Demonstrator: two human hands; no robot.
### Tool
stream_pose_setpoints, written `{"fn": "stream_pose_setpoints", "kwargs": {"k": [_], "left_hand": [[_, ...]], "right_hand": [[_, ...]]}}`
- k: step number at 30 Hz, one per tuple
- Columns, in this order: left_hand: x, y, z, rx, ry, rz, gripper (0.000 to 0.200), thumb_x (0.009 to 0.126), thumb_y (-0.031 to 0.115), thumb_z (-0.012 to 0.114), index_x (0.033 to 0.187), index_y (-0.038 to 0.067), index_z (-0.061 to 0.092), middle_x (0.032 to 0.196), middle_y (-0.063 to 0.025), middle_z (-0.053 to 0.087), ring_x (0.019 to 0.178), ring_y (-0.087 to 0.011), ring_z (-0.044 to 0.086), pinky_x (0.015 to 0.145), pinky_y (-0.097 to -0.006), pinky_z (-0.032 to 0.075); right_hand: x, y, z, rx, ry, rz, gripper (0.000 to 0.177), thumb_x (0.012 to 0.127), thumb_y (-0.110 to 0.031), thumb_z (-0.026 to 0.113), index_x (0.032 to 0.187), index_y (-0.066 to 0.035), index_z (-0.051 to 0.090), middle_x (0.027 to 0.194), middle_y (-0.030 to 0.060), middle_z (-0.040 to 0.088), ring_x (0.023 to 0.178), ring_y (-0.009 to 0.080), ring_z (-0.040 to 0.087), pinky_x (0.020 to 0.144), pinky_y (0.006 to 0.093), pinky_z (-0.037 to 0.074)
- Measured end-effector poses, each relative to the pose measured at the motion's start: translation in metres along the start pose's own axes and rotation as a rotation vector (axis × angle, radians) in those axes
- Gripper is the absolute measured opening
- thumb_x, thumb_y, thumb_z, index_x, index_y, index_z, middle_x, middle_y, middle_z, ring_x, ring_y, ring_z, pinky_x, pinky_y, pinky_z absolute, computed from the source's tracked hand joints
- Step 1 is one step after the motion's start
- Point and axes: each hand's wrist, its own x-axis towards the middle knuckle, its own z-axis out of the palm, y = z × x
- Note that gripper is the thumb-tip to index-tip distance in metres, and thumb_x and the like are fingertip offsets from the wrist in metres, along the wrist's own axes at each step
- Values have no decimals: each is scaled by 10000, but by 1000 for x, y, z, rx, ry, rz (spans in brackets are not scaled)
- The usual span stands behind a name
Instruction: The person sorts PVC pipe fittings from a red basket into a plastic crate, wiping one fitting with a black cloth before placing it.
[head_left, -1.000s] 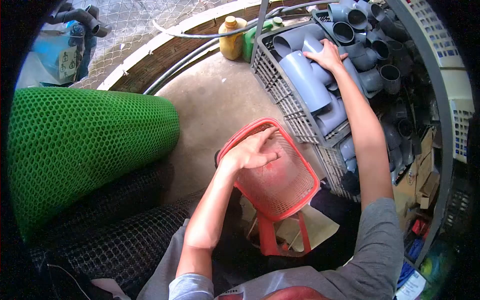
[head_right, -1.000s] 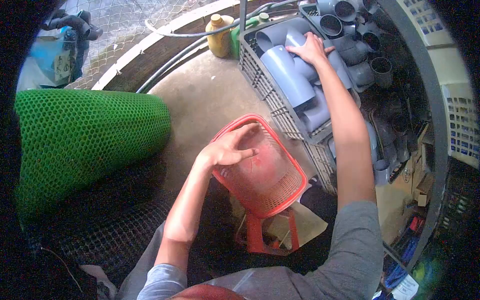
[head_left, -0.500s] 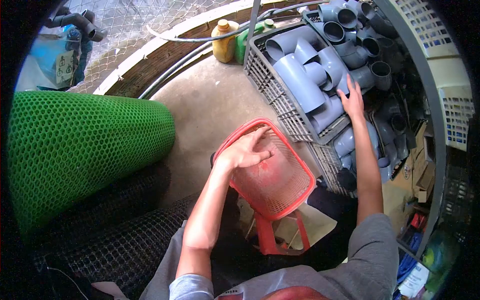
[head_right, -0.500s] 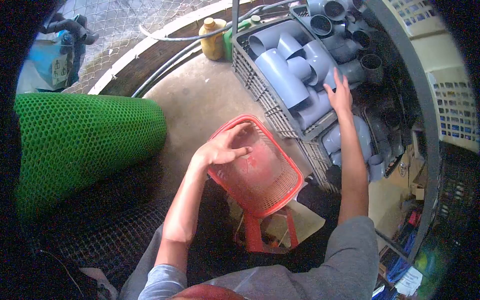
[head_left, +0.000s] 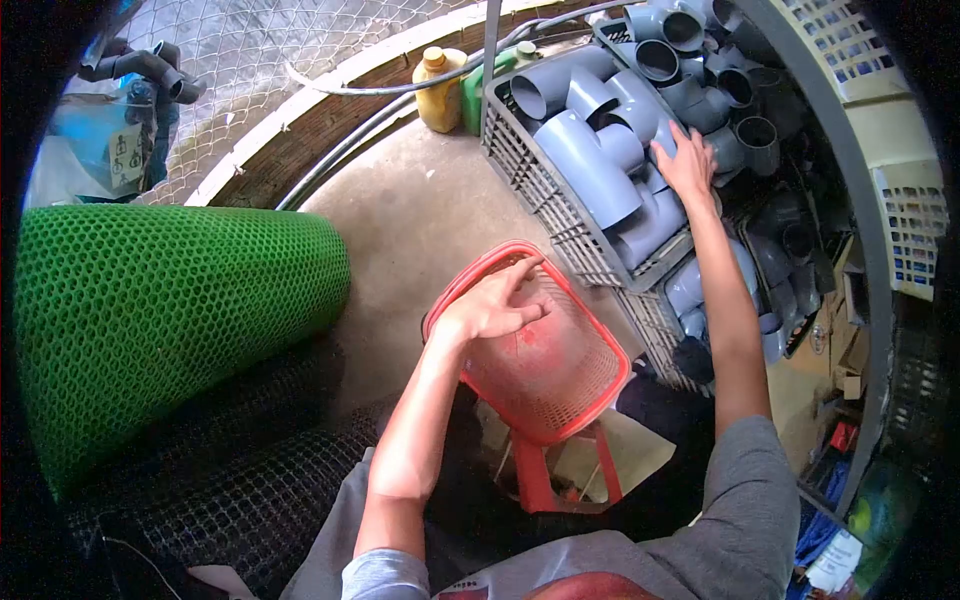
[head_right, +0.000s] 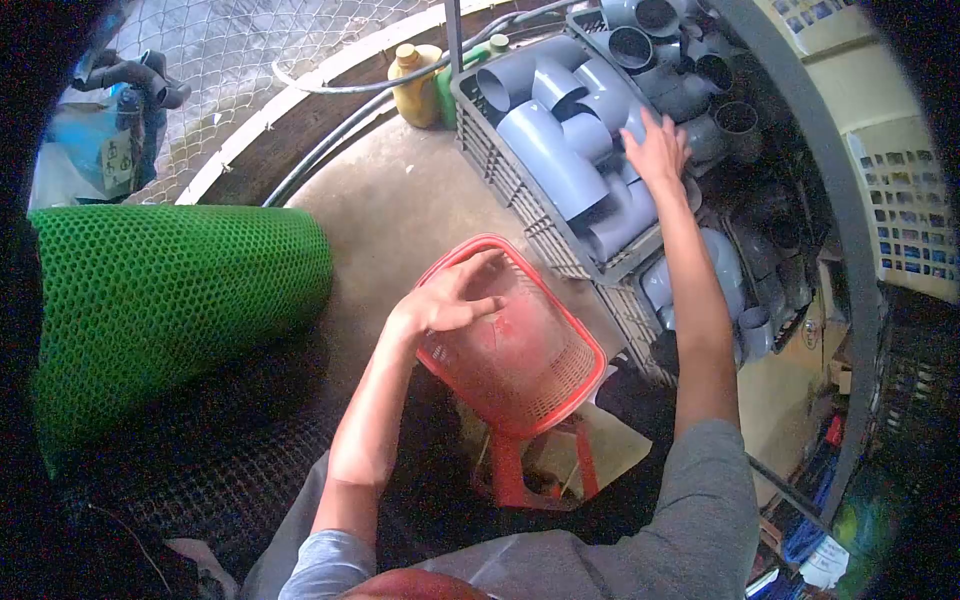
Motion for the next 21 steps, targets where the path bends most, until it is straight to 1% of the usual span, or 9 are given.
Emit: {"fn": "stream_pose_setpoints", "kwargs": {"k": [1,3,6,7,9,10,15,19,21], "left_hand": [[-1,-2,1,2,-4,-1,806,924,268,744,1588,32,353,1566,-194,501,1453,-300,488,1228,-399,371],[-2,-6,3,7,-11,-1,805,923,264,743,1588,31,354,1567,-194,501,1453,-301,487,1229,-399,370],[-3,-18,3,-68,10,52,802,920,261,745,1585,32,361,1568,-195,499,1454,-305,485,1230,-403,367],[-2,-19,3,-30,23,58,804,920,261,745,1586,34,358,1567,-197,499,1455,-305,484,1231,-404,366],[-1,-14,3,7,40,68,806,920,262,745,1588,36,356,1566,-198,499,1455,-306,482,1232,-406,364],[-4,-5,1,16,15,44,806,919,263,746,1588,39,357,1563,-199,502,1454,-305,484,1232,-407,363],[1,-19,7,10,-19,14,790,925,254,745,1587,48,365,1557,-198,508,1454,-297,484,1233,-406,362],[-6,-7,-1,-91,20,25,781,937,231,741,1589,42,355,1560,-191,508,1453,-295,486,1232,-408,363],[-7,-2,-6,-69,31,14,782,941,224,739,1592,39,346,1562,-190,507,1455,-295,484,1231,-409,364]], "right_hand": [[1,-5,8,2,-5,1,711,914,-502,716,1545,-237,523,1535,187,504,1404,393,480,1142,651,350],[6,-15,20,394,201,-516,704,943,-518,669,1571,-263,477,1621,176,417,1522,392,343,1154,721,272],[-28,-61,17,313,109,-475,745,998,-511,589,1646,-258,322,1724,161,235,1612,361,139,1183,773,80],[-24,-62,30,309,114,-479,745,998,-511,589,1646,-258,322,1724,161,235,1612,361,139,1183,773,80],[-1,-66,55,661,219,-280,727,1011,-497,572,1646,-245,326,1733,152,210,1617,335,128,1185,769,3],[6,-71,59,607,236,-307,699,1021,-493,554,1639,-242,344,1724,165,234,1616,339,137,1184,759,-38],[13,-77,57,566,247,-291,648,1040,-463,539,1600,-164,410,1692,206,295,1602,396,154,1207,730,17],[-55,-54,37,863,300,-253,585,1088,-352,498,1553,-3,426,1630,303,346,1550,461,262,1270,518,186],[-87,-57,53,933,399,-146,593,1097,-347,467,1560,17,398,1623,308,354,1548,469,256,1272,524,178]]}}
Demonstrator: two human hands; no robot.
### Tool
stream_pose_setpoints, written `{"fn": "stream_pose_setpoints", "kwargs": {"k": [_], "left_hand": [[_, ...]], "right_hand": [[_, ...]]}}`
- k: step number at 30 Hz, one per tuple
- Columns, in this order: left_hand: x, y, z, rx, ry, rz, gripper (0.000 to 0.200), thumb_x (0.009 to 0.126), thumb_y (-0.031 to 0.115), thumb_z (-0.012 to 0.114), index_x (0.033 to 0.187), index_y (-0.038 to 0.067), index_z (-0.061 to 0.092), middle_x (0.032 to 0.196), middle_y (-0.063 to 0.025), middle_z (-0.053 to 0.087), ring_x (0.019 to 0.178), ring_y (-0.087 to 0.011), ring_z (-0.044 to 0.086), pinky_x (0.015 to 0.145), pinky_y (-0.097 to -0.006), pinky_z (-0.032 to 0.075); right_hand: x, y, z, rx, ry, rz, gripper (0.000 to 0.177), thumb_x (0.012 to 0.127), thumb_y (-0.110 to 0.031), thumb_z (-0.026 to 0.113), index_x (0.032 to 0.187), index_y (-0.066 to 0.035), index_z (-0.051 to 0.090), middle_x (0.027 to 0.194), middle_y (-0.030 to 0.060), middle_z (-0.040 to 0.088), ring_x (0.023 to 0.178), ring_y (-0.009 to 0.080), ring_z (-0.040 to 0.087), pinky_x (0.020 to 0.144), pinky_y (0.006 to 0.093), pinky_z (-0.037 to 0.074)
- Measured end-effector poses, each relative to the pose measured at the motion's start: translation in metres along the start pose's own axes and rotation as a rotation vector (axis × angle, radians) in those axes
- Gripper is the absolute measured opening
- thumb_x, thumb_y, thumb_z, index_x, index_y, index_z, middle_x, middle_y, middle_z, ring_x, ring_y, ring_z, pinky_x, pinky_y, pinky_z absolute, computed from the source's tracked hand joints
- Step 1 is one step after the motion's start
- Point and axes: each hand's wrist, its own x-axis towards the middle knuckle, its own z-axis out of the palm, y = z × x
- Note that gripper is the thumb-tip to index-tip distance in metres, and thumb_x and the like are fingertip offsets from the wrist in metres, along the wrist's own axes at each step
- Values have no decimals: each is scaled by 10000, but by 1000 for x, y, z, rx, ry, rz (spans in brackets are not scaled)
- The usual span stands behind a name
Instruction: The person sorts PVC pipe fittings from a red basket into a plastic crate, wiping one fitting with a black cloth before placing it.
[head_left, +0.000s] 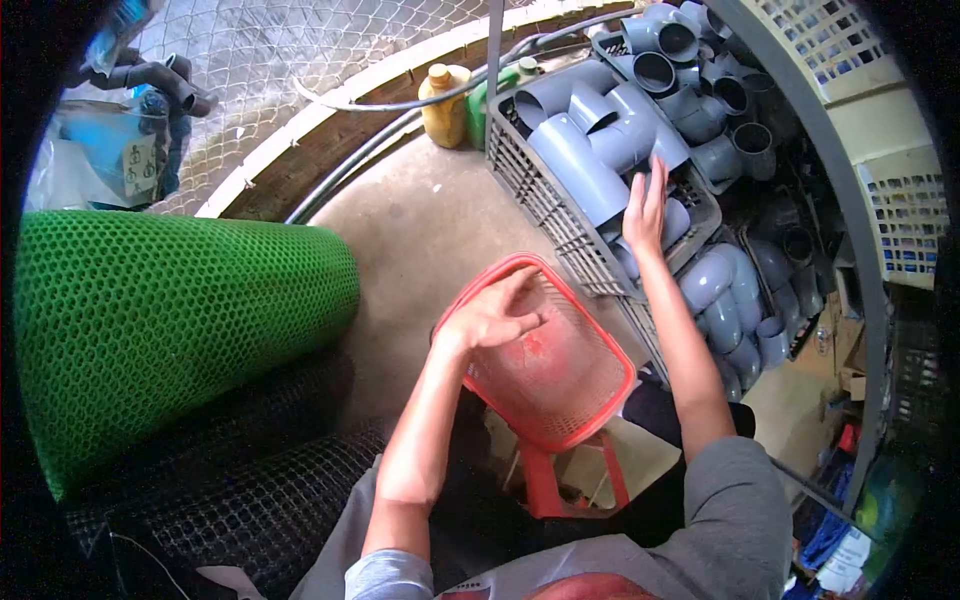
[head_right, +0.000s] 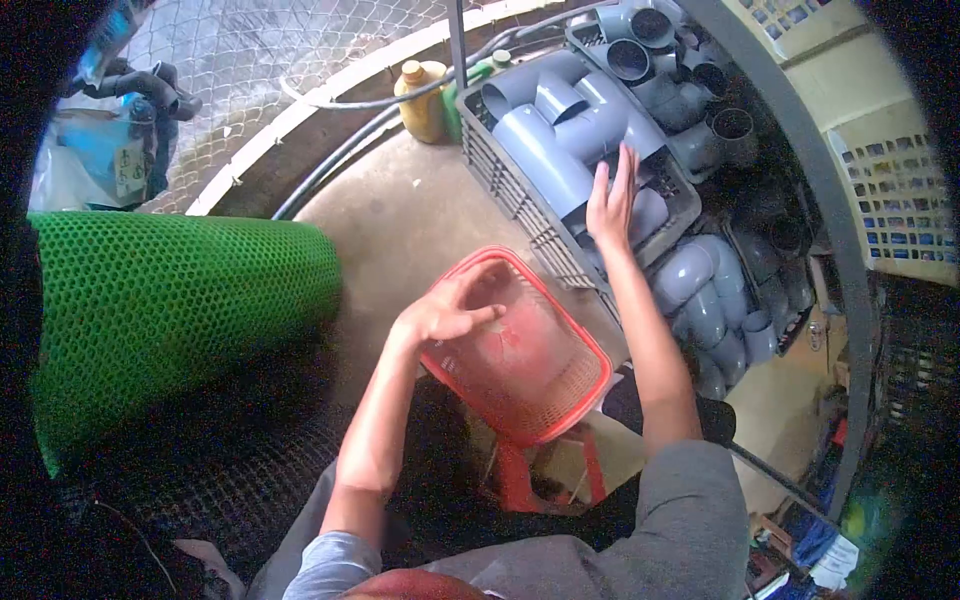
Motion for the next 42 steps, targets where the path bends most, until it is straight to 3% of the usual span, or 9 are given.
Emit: {"fn": "stream_pose_setpoints", "kwargs": {"k": [11,15,20,24,26,28,32,33,42], "left_hand": [[-5,11,5,-125,39,-27,748,928,230,766,1567,77,408,1407,-176,637,1330,-282,596,1138,-404,465],[-1,-19,13,-29,183,-192,775,880,354,799,1528,84,470,1354,-161,677,1286,-300,632,1095,-405,504],[-43,-124,94,819,506,-632,1101,786,377,820,1630,73,180,1482,-216,513,1366,-428,530,1130,-487,471],[-53,-321,120,222,623,-523,1220,782,368,844,1639,79,25,1377,-274,602,1248,-483,608,1121,-473,487],[-55,-303,140,-20,830,-721,1123,797,311,848,1622,53,132,1307,-256,649,1144,-427,681,1011,-485,568],[-72,-261,168,-553,404,-706,944,791,319,852,1541,17,363,1247,-220,675,1096,-337,710,867,-472,626],[-79,-297,285,-478,697,-334,530,838,197,797,1337,94,648,1143,-91,728,1039,-297,701,867,-442,587],[-76,-279,297,-360,764,-588,513,840,220,786,1317,78,663,1167,-97,727,1057,-289,698,896,-413,567],[-46,-228,207,-162,792,-693,416,835,165,672,1227,31,710,1037,-108,734,901,-300,692,843,-416,555]], "right_hand": [[-23,-28,-15,6,-143,204,749,1100,-483,411,1655,-37,177,1679,364,114,1579,509,59,1288,551,84],[-92,-76,-90,295,-149,172,648,993,-98,668,1570,-20,382,1391,243,608,1321,324,595,1138,408,436],[-194,-138,-258,437,-378,539,403,942,27,724,1335,20,636,949,39,714,928,102,675,911,262,545],[-252,-164,-420,301,-306,645,447,943,51,709,1369,88,580,1040,147,772,1011,175,727,961,289,555],[-283,-166,-480,230,-151,676,394,950,15,714,1324,94,619,1011,128,786,1004,144,723,948,280,555],[-312,-158,-528,154,-165,716,406,1004,-47,663,1378,85,576,1094,190,768,1035,203,732,971,324,565],[-347,-153,-561,370,150,781,457,1067,-117,572,1477,57,473,1212,252,705,1095,301,723,985,413,580],[-345,-154,-558,404,200,846,474,1073,-123,559,1506,36,449,1240,259,684,1119,326,712,979,444,583],[-334,-195,-506,335,-344,610,453,1079,-70,550,1516,8,462,1254,154,694,1100,209,704,970,316,525]]}}
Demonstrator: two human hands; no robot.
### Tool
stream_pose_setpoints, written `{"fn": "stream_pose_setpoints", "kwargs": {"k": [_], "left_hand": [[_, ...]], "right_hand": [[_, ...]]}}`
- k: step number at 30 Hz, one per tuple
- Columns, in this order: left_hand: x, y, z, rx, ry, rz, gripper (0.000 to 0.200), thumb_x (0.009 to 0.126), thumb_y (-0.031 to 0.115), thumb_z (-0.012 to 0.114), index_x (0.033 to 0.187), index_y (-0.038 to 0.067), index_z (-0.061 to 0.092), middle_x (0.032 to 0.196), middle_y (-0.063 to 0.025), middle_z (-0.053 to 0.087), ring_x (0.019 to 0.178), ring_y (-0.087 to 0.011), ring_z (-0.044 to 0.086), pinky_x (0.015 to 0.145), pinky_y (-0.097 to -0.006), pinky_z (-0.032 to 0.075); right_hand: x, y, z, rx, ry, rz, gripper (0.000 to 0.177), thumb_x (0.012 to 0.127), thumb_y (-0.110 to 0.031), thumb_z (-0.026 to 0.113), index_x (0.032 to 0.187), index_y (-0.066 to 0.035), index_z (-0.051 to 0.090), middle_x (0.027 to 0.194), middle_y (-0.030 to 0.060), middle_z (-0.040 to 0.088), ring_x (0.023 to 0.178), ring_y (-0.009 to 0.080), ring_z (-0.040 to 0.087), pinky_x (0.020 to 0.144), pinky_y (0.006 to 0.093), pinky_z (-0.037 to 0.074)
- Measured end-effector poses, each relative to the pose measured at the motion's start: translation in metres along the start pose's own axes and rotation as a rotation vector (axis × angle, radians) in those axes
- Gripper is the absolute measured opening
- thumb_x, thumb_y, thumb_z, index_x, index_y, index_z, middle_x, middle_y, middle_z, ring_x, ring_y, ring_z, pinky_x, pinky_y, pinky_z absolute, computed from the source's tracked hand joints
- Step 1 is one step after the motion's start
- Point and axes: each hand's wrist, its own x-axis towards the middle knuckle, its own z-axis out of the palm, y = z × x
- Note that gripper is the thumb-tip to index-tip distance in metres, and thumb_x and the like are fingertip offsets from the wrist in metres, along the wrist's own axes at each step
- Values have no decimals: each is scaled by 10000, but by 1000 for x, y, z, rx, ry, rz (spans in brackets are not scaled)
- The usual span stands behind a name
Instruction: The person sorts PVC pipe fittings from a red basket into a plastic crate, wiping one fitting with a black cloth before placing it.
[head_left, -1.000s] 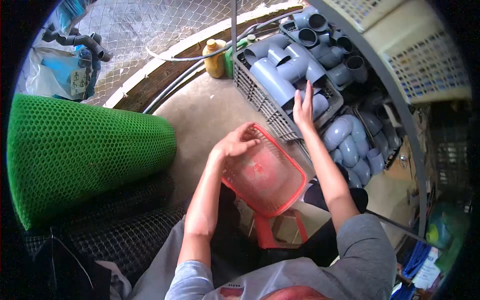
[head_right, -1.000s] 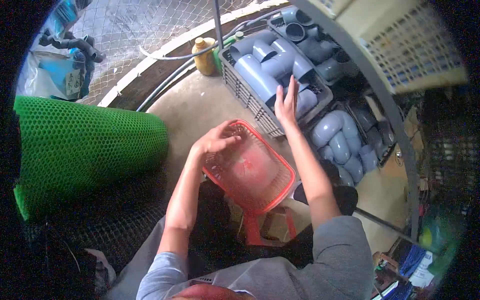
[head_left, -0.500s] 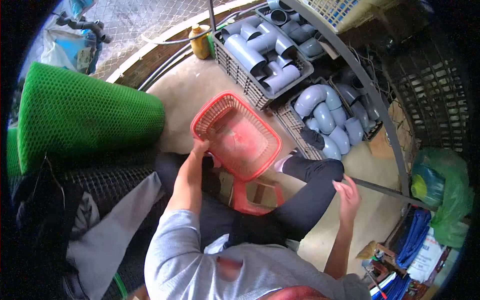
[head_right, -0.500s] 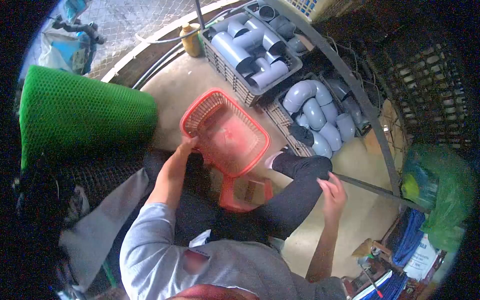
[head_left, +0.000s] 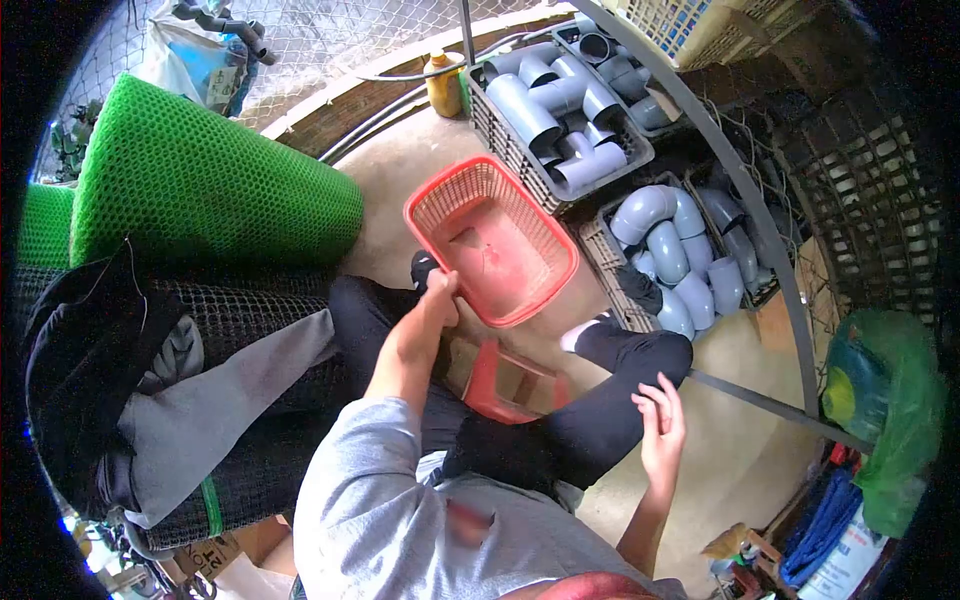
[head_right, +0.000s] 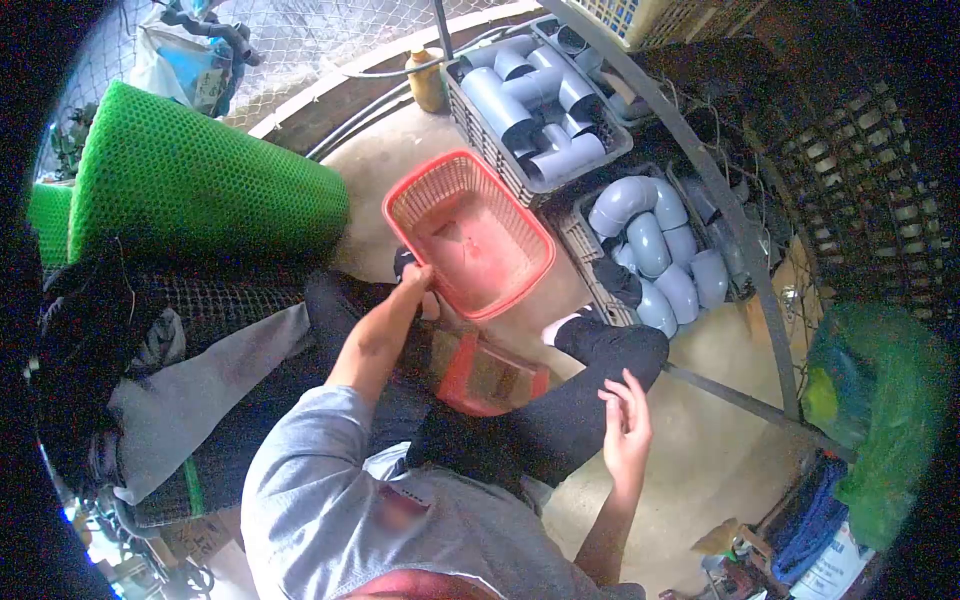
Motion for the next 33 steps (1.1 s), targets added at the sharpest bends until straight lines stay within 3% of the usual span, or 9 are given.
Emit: {"fn": "stream_pose_setpoints", "kwargs": {"k": [3,7,10,17,24,28,30,32,33], "left_hand": [[69,5,-23,-521,114,-161,484,839,225,758,1261,11,656,1176,-167,727,994,-303,709,868,-415,584],[116,-23,-54,-205,104,10,421,872,161,812,1162,-81,626,958,-191,729,865,-308,722,679,-478,611],[24,25,-65,17,-17,-70,648,753,346,884,1287,42,679,1144,-193,753,1113,-330,717,941,-432,581],[85,-56,-13,-297,96,-71,552,819,281,705,1342,110,669,1274,-176,711,1146,-354,695,981,-433,558],[48,115,-83,-500,366,83,666,901,288,778,1470,45,532,1310,-146,692,1175,-263,666,1025,-376,517],[26,157,-108,-266,-31,227,581,908,261,749,1414,30,579,1323,-154,696,1215,-262,666,1068,-361,504],[1,181,-104,-221,-149,497,508,943,213,700,1405,34,588,1310,-163,698,1221,-256,665,1063,-362,515],[-76,225,-117,-171,-257,729,450,969,157,658,1396,30,586,1304,-169,696,1219,-247,665,1061,-358,522],[-104,238,-123,-182,-349,738,421,984,142,646,1384,29,585,1298,-160,696,1214,-239,664,1060,-371,527]], "right_hand": [[7,-3,15,5,-27,64,471,1078,-64,556,1529,14,446,1247,134,692,1115,183,683,1015,310,508],[21,-2,37,-34,-86,60,461,1058,-53,583,1507,-16,489,1218,128,710,1095,176,695,994,313,521],[39,-9,59,-131,-156,11,450,1038,-73,628,1478,-39,539,1177,157,739,1060,179,713,968,341,553],[53,-24,76,-151,-290,16,485,1040,-33,604,1512,-21,492,1209,139,708,1109,176,683,1012,318,526],[80,28,112,-125,-357,97,529,1002,-133,686,1489,-21,511,1239,224,713,1156,272,705,995,384,556],[100,71,201,-342,-865,194,708,945,-280,765,1536,-58,444,1337,267,655,1244,316,652,1053,418,526],[91,191,253,-604,-1144,-110,864,848,-403,856,1533,-55,461,1330,255,667,1163,333,674,1005,411,541],[74,258,302,-668,-1707,210,861,824,-465,855,1492,-42,516,1235,239,715,1108,311,679,975,412,539],[71,231,296,-657,-1622,281,623,856,-460,814,1275,-30,647,1212,215,731,1102,270,675,952,403,548]]}}
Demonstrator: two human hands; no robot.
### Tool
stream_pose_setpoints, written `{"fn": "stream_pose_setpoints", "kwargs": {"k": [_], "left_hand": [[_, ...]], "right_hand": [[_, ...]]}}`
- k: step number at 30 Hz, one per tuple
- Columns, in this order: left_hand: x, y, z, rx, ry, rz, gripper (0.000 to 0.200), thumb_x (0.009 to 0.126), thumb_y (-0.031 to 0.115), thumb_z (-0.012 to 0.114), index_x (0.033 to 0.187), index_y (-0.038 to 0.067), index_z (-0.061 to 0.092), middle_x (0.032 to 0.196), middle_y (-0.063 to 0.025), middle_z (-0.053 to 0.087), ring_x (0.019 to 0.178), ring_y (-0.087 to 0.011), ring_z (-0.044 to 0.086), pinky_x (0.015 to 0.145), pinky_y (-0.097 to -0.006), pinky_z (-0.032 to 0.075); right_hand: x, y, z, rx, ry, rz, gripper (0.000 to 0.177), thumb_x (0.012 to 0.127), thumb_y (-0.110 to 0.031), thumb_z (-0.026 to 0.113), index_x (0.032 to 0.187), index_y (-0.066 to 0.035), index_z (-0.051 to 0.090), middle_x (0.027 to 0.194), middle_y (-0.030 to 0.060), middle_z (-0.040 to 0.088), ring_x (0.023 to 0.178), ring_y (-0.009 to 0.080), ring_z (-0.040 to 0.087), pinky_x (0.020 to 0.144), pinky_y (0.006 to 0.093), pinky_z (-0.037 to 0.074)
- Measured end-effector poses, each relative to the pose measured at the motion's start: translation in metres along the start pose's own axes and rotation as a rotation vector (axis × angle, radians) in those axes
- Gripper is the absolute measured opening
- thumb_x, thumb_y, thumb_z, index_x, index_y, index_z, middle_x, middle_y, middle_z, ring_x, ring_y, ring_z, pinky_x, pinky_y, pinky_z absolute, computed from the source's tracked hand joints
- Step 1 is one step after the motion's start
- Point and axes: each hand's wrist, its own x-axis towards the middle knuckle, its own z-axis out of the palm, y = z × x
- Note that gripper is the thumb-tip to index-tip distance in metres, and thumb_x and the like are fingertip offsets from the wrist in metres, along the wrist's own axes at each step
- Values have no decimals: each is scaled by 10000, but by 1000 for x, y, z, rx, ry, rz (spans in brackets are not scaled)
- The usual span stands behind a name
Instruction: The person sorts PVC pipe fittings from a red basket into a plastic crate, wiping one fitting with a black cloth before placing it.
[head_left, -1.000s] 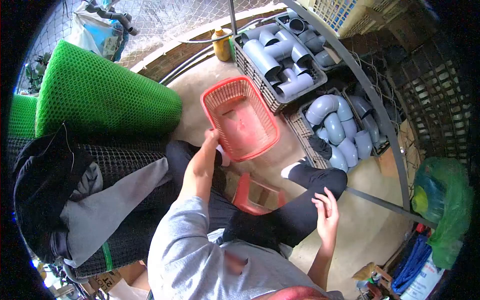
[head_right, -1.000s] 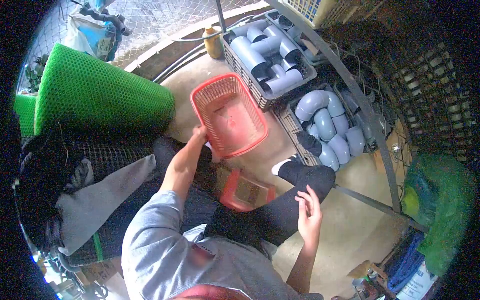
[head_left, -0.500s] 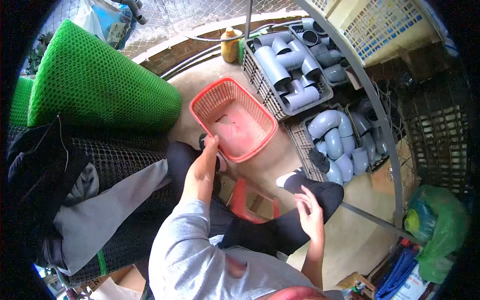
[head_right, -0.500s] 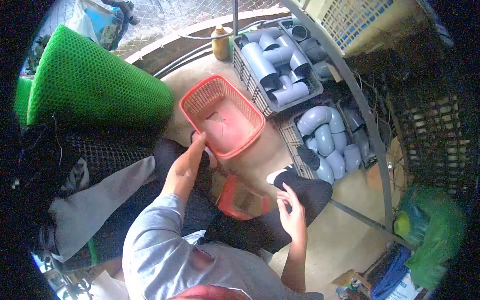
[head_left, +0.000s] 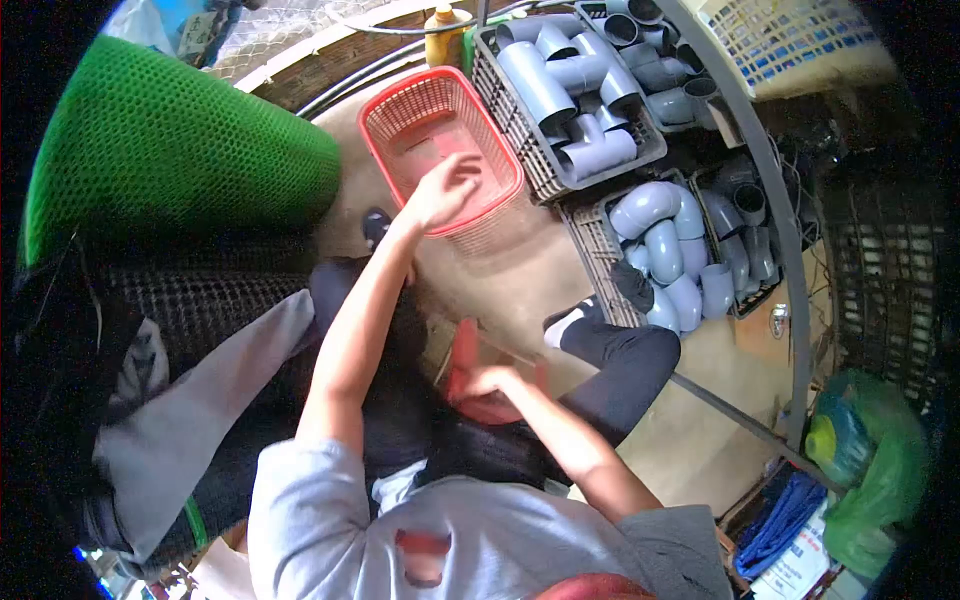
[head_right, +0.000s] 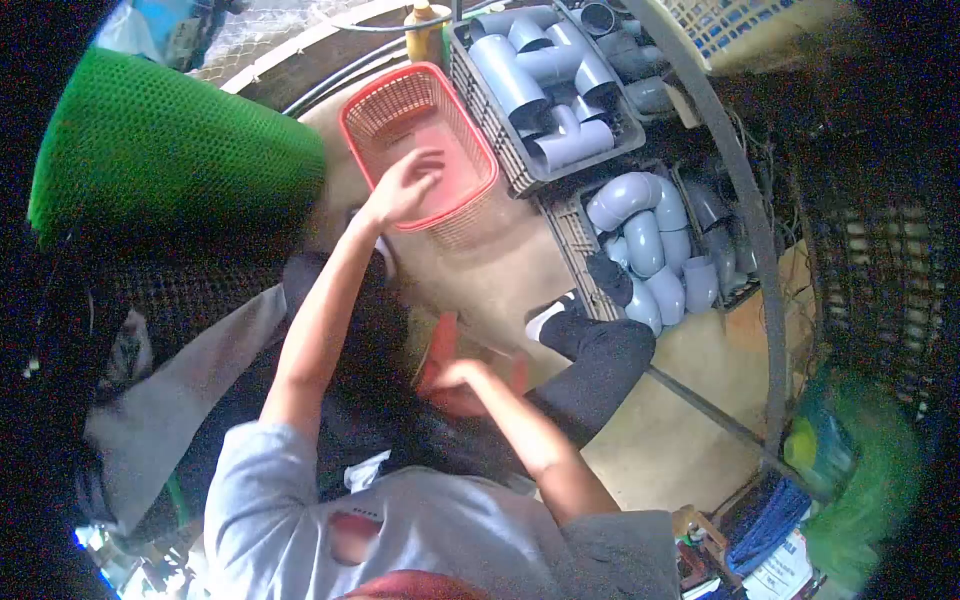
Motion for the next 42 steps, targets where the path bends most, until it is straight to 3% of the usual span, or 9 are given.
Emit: {"fn": "stream_pose_setpoints", "kwargs": {"k": [1,3,7,9,11,17,32,36,42], "left_hand": [[-10,15,3,57,-50,11,422,993,151,650,1392,39,576,1297,-153,693,1195,-236,674,1043,-375,541],[-9,-19,3,1,-190,54,440,1016,133,627,1443,65,547,1299,-137,698,1214,-192,655,1047,-370,523],[11,-55,4,623,-273,-316,475,987,165,652,1438,52,553,1236,-179,720,1160,-246,703,1021,-398,546],[26,-83,11,342,-222,37,528,941,195,699,1432,56,560,1208,-196,732,1122,-303,722,1010,-419,554],[43,-82,2,87,-284,-161,564,912,200,712,1436,62,556,1202,-183,743,1112,-327,724,1014,-424,554],[83,-120,-16,336,-390,-363,578,910,299,692,1413,41,572,1160,-196,754,1109,-352,719,984,-441,554],[99,-133,21,229,-331,-181,483,977,229,664,1421,60,574,1244,-177,731,1114,-282,722,936,-403,579],[8,-64,50,-167,-378,-323,422,1031,196,604,1433,74,558,1186,-105,722,1005,-227,722,808,-380,588],[-89,-76,94,-116,-556,-214,342,980,155,595,1303,47,627,1089,-98,722,906,-214,700,764,-376,576]], "right_hand": [[-26,-23,1,78,55,52,468,888,-455,773,1058,-18,779,1189,191,746,1095,229,670,928,394,557],[-20,-12,9,345,84,-78,913,806,-362,865,1529,0,442,1236,197,719,1108,215,641,1001,386,511],[-39,-29,-5,476,149,-87,1186,739,-322,918,1666,-87,217,1584,219,463,1454,310,449,1220,383,352],[-12,-7,24,1038,351,9,1093,766,-413,918,1636,-109,332,1522,206,535,1374,311,540,1144,426,449],[-4,-13,26,589,522,128,999,795,-351,909,1611,-104,389,1488,179,571,1315,271,580,1086,388,495],[9,-37,-35,879,724,-16,979,758,-401,910,1564,-85,452,1501,199,566,1401,346,527,1181,437,424],[-26,-25,-90,288,961,99,743,941,-394,708,1533,-17,463,1438,252,600,1299,382,600,1110,430,474],[-152,-58,-108,608,1365,-289,626,1018,-407,660,1532,-99,481,1038,89,769,877,183,735,886,367,570],[-345,-113,-35,578,1816,-539,416,1053,-84,599,1456,-3,533,1096,99,728,927,143,719,874,293,577]]}}
